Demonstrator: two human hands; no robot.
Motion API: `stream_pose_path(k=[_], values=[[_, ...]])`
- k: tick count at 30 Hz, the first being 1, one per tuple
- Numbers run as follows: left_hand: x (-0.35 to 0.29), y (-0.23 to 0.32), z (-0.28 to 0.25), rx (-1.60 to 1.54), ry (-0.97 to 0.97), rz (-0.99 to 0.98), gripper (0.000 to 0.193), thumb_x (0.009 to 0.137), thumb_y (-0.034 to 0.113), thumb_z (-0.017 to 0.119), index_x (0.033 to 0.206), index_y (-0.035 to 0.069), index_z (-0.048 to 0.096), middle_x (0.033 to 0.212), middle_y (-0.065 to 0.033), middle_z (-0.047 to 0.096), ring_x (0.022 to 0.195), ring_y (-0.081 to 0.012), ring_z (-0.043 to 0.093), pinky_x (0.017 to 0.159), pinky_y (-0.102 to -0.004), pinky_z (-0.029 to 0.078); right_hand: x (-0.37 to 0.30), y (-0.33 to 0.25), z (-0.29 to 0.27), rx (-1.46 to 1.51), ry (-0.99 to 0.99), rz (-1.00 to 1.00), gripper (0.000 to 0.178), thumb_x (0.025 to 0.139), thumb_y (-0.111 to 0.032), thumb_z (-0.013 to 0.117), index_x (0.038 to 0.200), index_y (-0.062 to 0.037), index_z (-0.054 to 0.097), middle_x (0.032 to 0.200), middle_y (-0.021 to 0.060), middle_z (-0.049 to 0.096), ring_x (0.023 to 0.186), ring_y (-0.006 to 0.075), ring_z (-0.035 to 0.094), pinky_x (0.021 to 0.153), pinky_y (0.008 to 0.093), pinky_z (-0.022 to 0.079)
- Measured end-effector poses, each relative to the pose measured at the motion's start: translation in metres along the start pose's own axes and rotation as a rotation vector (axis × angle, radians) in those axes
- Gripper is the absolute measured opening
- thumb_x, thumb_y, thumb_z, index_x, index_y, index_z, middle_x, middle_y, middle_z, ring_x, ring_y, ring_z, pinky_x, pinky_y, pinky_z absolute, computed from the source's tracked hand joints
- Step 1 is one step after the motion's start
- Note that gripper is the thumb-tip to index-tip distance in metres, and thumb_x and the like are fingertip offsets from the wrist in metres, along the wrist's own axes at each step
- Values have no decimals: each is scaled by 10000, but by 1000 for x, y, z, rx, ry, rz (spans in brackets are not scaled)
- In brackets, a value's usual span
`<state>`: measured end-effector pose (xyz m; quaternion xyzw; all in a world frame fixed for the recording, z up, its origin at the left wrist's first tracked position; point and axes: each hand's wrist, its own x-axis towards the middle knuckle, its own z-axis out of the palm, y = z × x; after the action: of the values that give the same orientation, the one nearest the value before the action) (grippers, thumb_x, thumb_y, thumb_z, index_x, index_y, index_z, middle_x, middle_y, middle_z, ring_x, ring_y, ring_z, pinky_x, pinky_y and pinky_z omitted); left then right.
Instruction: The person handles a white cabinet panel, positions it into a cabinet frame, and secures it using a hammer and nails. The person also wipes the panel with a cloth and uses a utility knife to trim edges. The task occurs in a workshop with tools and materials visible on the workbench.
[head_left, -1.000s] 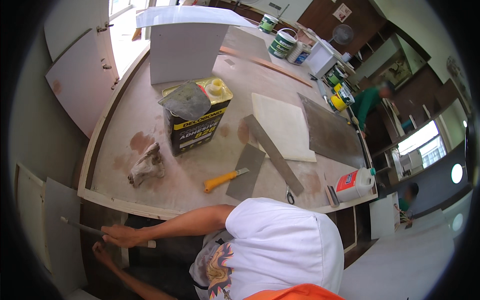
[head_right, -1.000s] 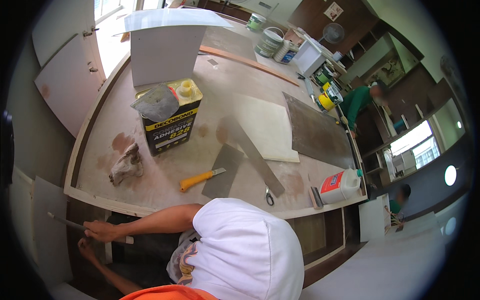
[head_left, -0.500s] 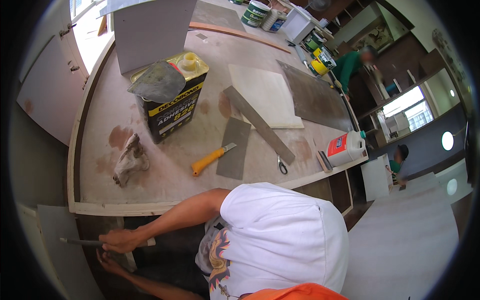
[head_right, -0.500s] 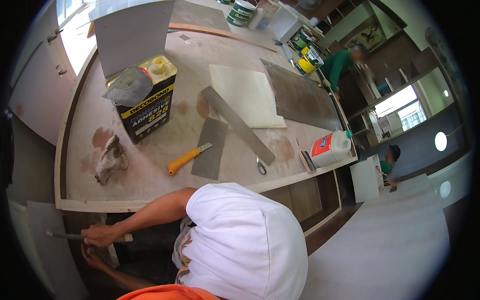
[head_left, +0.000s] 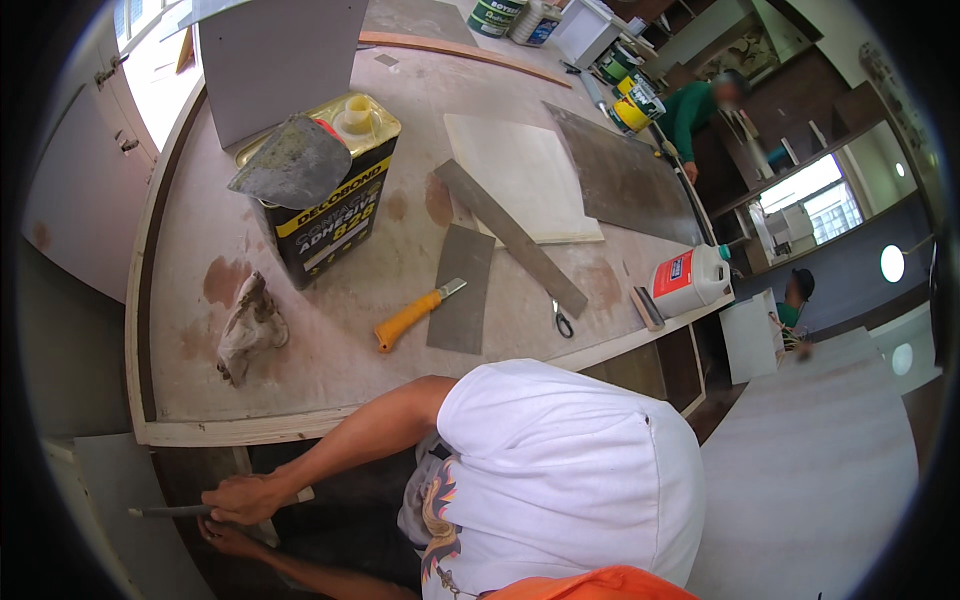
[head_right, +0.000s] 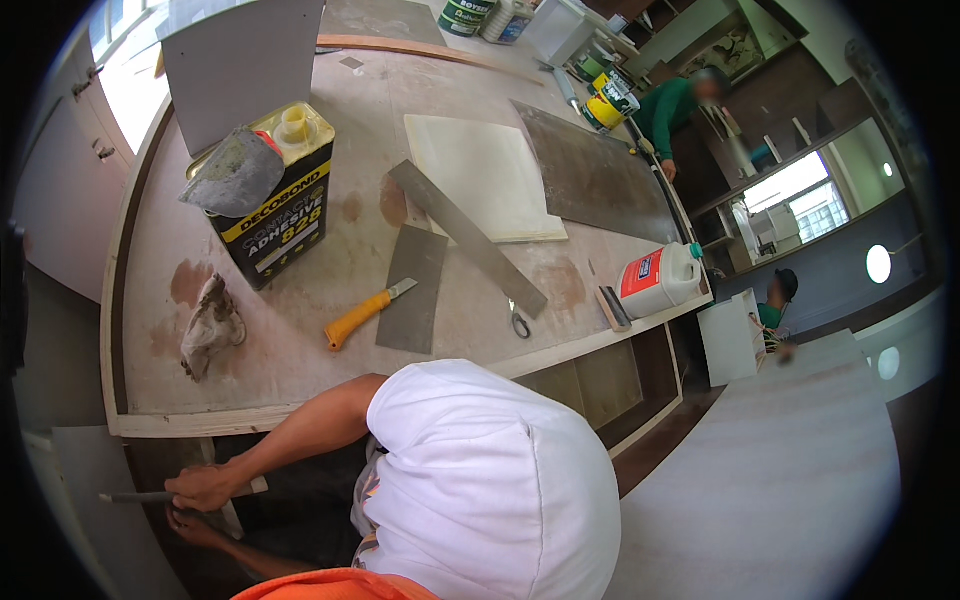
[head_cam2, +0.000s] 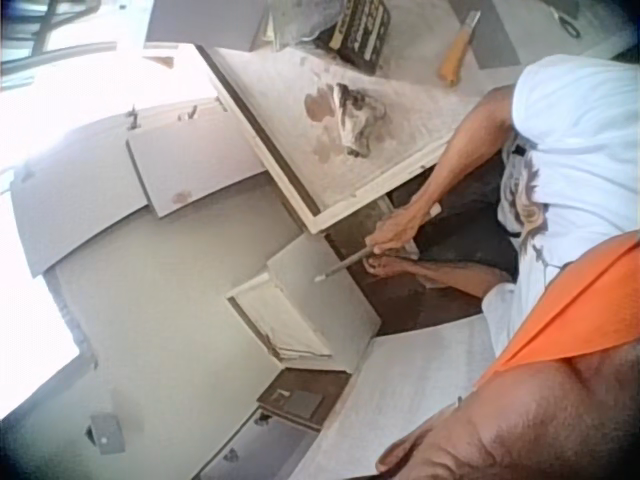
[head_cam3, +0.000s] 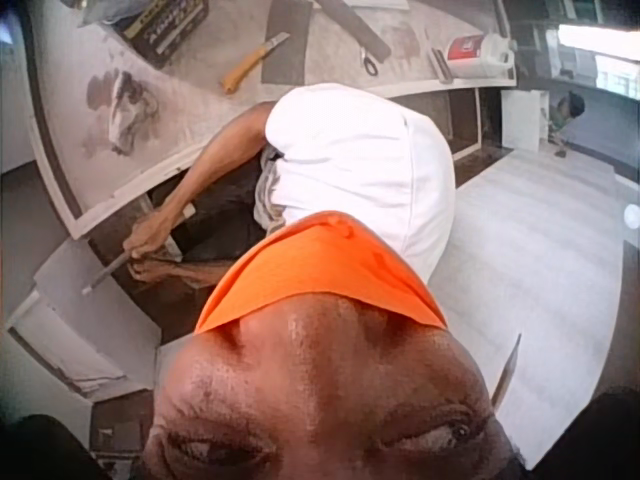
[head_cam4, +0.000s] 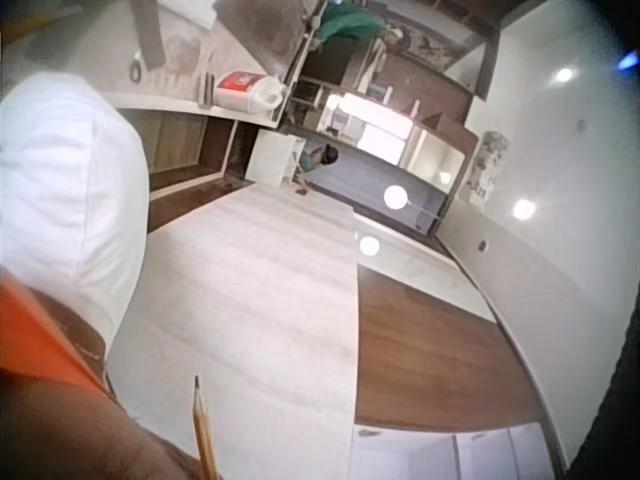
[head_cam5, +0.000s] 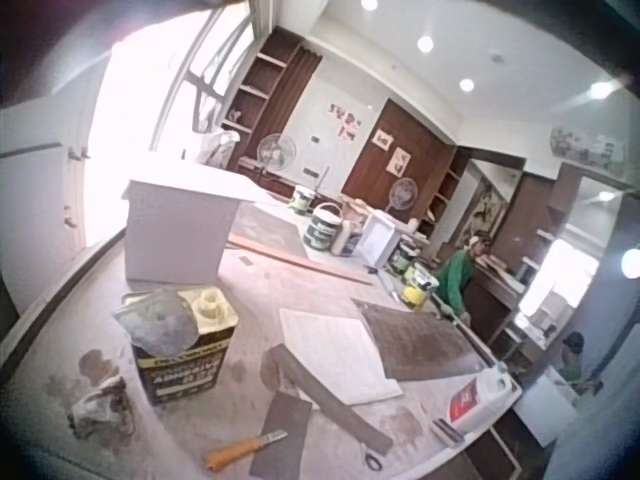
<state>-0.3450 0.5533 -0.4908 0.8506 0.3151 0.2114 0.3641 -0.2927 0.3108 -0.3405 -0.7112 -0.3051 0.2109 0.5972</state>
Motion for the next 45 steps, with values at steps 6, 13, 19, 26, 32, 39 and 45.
stream_pose_path(k=[6,13,19,26,32,39,45], values=[[0,-29,10,-2,4,50,540,1044,486,530,1359,57,618,1195,-156,720,1040,-274,711,868,-386,561,-1,-4,0,0,-10,-26,334,1044,-267,470,1019,64,510,803,294,630,817,511,637,721,553,483],[0,-31,9,44,-21,71,561,1040,485,542,1393,53,598,1176,-156,730,995,-270,721,840,-378,571,-1,-4,1,-44,-29,2,341,1033,-279,483,1029,58,530,794,287,639,812,500,651,721,558,498],[4,-50,15,-29,-127,195,484,1051,380,507,1406,64,596,1266,-172,691,1066,-282,696,909,-387,548,-6,-10,-3,-54,-58,34,331,1028,-279,490,1058,48,532,820,281,647,836,504,652,734,571,501],[0,-44,16,-68,-121,181,437,1041,350,519,1394,112,619,1233,-133,707,1044,-248,690,910,-375,530,-6,-16,-4,-74,-122,103,337,1001,-246,519,1205,19,560,922,296,673,966,498,654,846,571,493],[-13,16,7,-25,-158,35,438,1041,286,460,1415,108,602,1266,-172,686,1058,-271,685,899,-407,535,-9,-18,-10,-77,-134,112,353,1001,-245,514,1241,10,560,926,282,681,950,485,667,840,576,502],[-15,2,6,-142,-167,20,458,1046,316,523,1450,103,555,1207,-136,714,1060,-252,689,911,-369,529,-8,-10,-2,-94,-114,-9,336,1023,-283,495,1052,45,561,773,275,642,827,482,667,760,560,505],[-18,4,13,-151,-166,34,462,1045,315,526,1453,100,549,1199,-135,715,1055,-249,690,910,-368,529,-7,-8,-1,-122,-123,-9,333,1020,-272,500,1030,56,561,748,268,637,803,479,666,755,551,511]])
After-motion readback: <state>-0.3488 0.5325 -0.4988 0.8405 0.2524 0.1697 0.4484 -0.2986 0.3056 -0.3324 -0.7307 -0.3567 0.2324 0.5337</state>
